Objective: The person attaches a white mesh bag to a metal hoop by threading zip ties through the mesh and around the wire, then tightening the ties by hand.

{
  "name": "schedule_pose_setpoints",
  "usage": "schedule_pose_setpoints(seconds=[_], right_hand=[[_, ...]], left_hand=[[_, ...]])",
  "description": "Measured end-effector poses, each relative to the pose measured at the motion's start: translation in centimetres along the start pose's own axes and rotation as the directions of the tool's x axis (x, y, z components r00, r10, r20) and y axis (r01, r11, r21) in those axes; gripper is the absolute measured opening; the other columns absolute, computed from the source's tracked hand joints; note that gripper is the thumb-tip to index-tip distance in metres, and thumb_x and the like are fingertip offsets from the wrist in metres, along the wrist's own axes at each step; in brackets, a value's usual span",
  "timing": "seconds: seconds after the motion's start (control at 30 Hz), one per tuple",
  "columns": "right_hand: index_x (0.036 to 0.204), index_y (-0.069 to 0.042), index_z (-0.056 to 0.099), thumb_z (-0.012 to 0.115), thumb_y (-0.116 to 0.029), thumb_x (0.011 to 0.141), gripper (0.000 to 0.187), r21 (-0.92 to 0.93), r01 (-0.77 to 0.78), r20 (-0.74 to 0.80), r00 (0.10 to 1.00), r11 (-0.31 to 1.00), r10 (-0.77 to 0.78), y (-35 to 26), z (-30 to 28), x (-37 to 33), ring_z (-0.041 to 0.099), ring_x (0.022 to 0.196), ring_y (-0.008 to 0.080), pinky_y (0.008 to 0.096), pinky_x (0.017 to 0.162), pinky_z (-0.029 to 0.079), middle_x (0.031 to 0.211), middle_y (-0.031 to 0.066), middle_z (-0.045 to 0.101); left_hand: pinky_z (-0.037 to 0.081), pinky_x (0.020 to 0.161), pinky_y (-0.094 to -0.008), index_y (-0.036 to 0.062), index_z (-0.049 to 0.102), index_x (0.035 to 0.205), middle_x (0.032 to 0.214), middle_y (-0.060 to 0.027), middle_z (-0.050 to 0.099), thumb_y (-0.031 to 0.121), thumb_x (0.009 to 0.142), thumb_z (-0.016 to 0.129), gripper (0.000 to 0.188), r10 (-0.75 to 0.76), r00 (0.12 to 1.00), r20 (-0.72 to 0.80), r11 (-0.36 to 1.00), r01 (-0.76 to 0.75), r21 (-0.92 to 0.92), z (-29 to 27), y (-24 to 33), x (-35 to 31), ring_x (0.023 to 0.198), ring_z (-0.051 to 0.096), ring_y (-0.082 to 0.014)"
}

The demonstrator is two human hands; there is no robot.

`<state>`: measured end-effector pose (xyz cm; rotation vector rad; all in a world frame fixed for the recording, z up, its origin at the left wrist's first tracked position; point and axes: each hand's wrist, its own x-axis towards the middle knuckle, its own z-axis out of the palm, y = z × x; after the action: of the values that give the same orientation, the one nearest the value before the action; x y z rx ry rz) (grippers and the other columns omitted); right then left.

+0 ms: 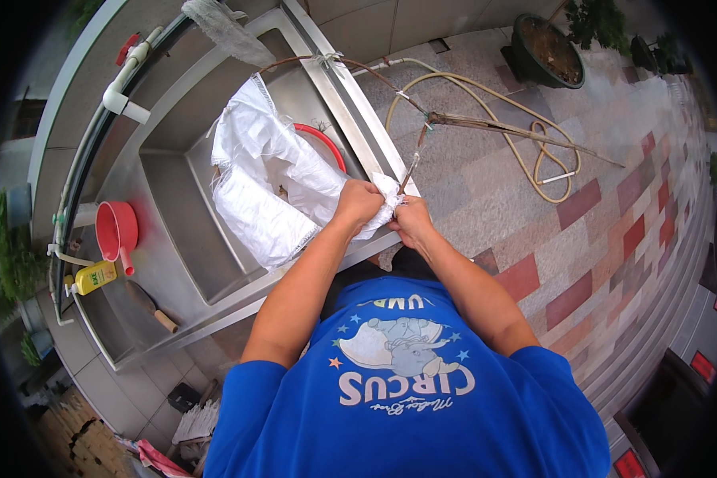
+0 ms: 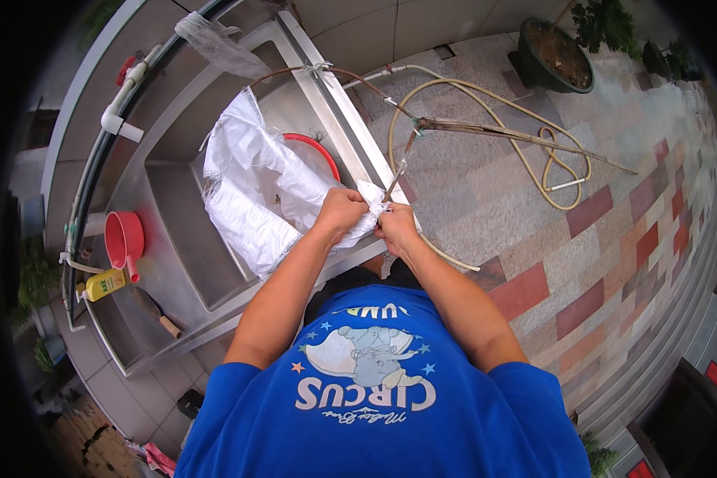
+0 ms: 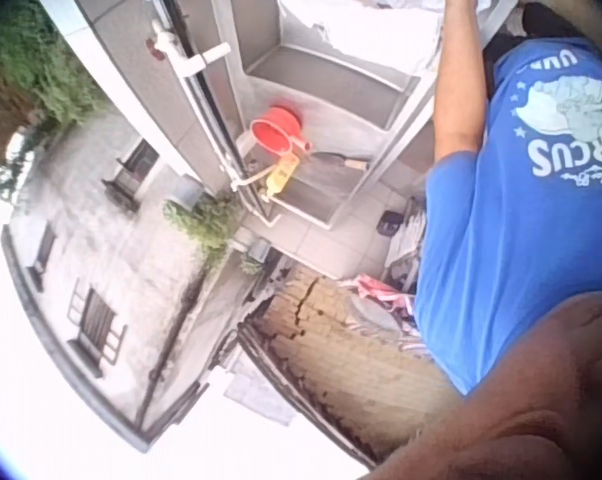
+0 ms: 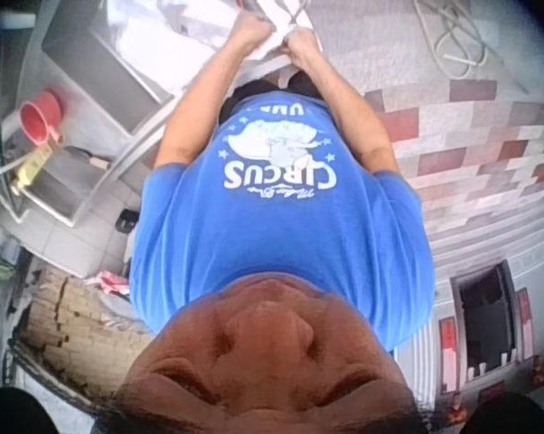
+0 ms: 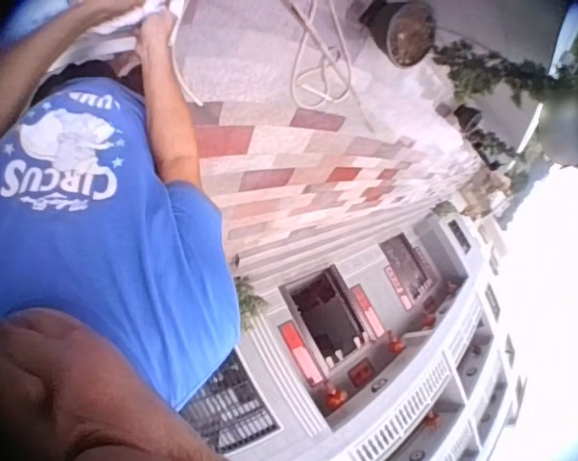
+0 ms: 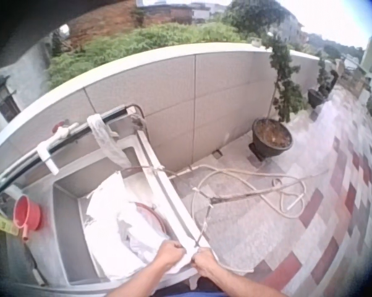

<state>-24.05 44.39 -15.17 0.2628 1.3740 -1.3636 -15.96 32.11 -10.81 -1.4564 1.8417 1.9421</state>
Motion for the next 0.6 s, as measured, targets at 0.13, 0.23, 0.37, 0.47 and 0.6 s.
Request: schedule_pose_setpoints(seconds=[0.13,0.23,0.37,0.47,0.6], right_hand=[[0.095,0.006,0.067,0.057,0.007,0.091,0.011,-0.237,0.124,-0.075,0.987,0.964,-0.145,-1.1,-0.2,-1.5,0.061,0.063,0.0174,0.0314,0.049,0.045,0.082,0.0119,0.066],[0.099,0.006,0.07,0.065,0.0,0.092,0.011,-0.776,0.362,-0.001,0.818,0.516,-0.575,-4.4,-0.7,-4.7,0.071,0.074,0.0246,0.0354,0.066,0.056,0.084,0.0167,0.07],[0.106,0.001,0.073,0.068,-0.001,0.088,0.019,-0.465,0.824,0.508,0.548,0.324,-0.664,-8.4,0.2,-3.3,0.073,0.086,0.0323,0.0406,0.076,0.056,0.089,0.0171,0.073],[0.099,0.002,0.074,0.067,-0.003,0.086,0.016,-0.626,0.769,0.691,0.625,0.134,-0.363,-8.5,-1.0,-0.5,0.072,0.088,0.0383,0.0442,0.079,0.056,0.094,0.0218,0.073],[0.099,0.0,0.075,0.071,-0.009,0.086,0.016,-0.611,0.715,0.689,0.691,0.34,-0.217,-9.8,-0.9,0.0,0.072,0.082,0.0378,0.0435,0.076,0.055,0.088,0.0225,0.073]], left_hand=[[0.056,0.07,-0.0395,-0.0067,0.076,0.088,0.084,-0.0222,0.075,0.01,0.082,0.071,0.018,0.181,0.962,-0.205,0.975,-0.147,0.169,0.4,-1.5,-0.5,0.074,0.073,-0.0295],[0.056,0.075,-0.0402,-0.0057,0.075,0.094,0.084,-0.0219,0.075,0.013,0.084,0.074,0.021,0.19,0.943,-0.273,0.978,-0.159,0.133,0.9,-2.0,-1.3,0.078,0.073,-0.0315],[0.056,0.072,-0.0383,-0.0063,0.072,0.094,0.08,-0.0189,0.074,0.008,0.086,0.072,0.016,0.215,0.908,-0.361,0.976,-0.206,0.065,1.7,-1.3,-1.7,0.075,0.073,-0.0276],[0.056,0.07,-0.0348,-0.0062,0.073,0.094,0.081,-0.0156,0.075,0.005,0.088,0.072,0.013,0.215,0.881,-0.422,0.957,-0.277,-0.091,1.9,-1.1,-2.3,0.074,0.072,-0.0207],[0.055,0.071,-0.0286,-0.0063,0.073,0.098,0.087,-0.0112,0.075,0.001,0.09,0.073,0.011,0.191,0.888,-0.418,0.922,-0.308,-0.233,2.6,-0.6,-3.6,0.077,0.069,-0.014]])
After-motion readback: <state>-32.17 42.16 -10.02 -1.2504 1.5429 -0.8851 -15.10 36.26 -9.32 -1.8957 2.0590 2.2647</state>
